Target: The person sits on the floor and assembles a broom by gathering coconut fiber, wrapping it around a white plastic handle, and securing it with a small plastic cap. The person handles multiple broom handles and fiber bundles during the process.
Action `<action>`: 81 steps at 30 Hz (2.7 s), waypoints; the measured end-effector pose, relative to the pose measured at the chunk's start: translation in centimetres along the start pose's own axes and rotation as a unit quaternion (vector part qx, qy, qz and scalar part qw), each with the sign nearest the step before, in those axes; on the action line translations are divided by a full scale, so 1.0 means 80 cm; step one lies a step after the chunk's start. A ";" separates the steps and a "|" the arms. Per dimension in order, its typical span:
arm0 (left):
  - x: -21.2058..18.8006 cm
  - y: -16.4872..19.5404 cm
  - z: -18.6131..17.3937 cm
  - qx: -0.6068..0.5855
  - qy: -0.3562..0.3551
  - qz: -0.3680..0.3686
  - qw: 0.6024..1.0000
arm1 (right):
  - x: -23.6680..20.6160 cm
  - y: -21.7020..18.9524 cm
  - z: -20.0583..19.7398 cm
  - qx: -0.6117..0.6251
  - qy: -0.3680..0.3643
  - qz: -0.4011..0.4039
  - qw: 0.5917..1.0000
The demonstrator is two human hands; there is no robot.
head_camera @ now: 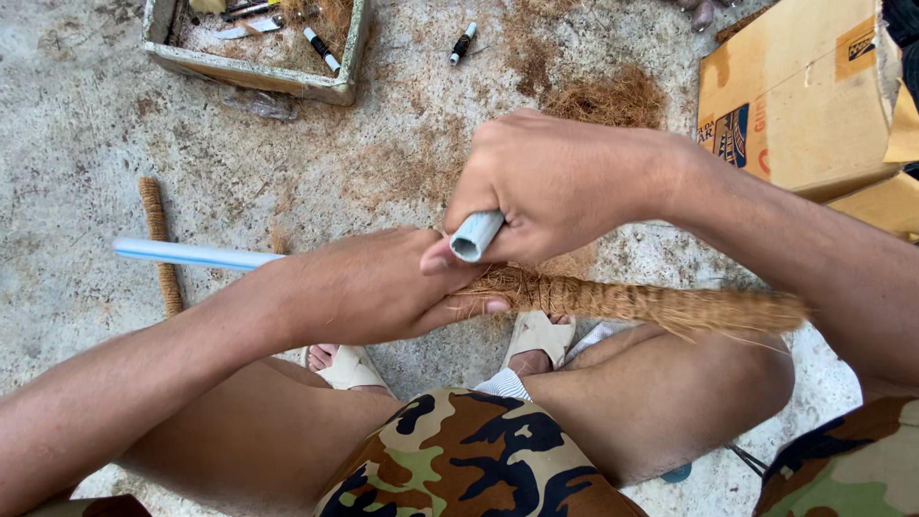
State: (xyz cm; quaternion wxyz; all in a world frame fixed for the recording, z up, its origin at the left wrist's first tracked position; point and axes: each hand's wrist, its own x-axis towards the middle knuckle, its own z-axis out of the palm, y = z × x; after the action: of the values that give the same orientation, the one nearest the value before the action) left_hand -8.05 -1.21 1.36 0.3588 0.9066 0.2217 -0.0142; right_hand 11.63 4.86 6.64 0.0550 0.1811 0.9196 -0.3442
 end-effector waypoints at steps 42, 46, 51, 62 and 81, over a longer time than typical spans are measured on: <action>0.060 -0.097 -0.045 -0.038 0.307 -0.098 0.946 | 0.000 0.106 0.055 -0.314 0.404 0.039 0.858; 0.058 -0.077 -0.047 -0.023 0.182 -0.194 0.964 | -0.015 0.073 0.032 -0.463 0.245 0.081 0.848; 0.044 -0.057 -0.032 -0.070 0.046 -0.149 0.985 | -0.008 0.016 0.000 -0.420 0.065 0.077 0.902; 0.007 -0.022 0.018 -0.063 0.070 0.121 0.988 | 0.001 -0.019 -0.017 -0.128 -0.028 0.072 0.989; 0.022 -0.020 -0.018 -0.089 0.411 0.097 0.902 | 0.022 0.101 0.101 0.592 0.343 -0.046 0.727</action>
State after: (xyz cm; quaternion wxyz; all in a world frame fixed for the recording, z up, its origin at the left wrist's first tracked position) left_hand -7.35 1.47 1.10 0.3150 0.8130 0.2607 0.4146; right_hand 12.83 5.70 -4.83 -0.3988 0.2405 0.4922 -0.7354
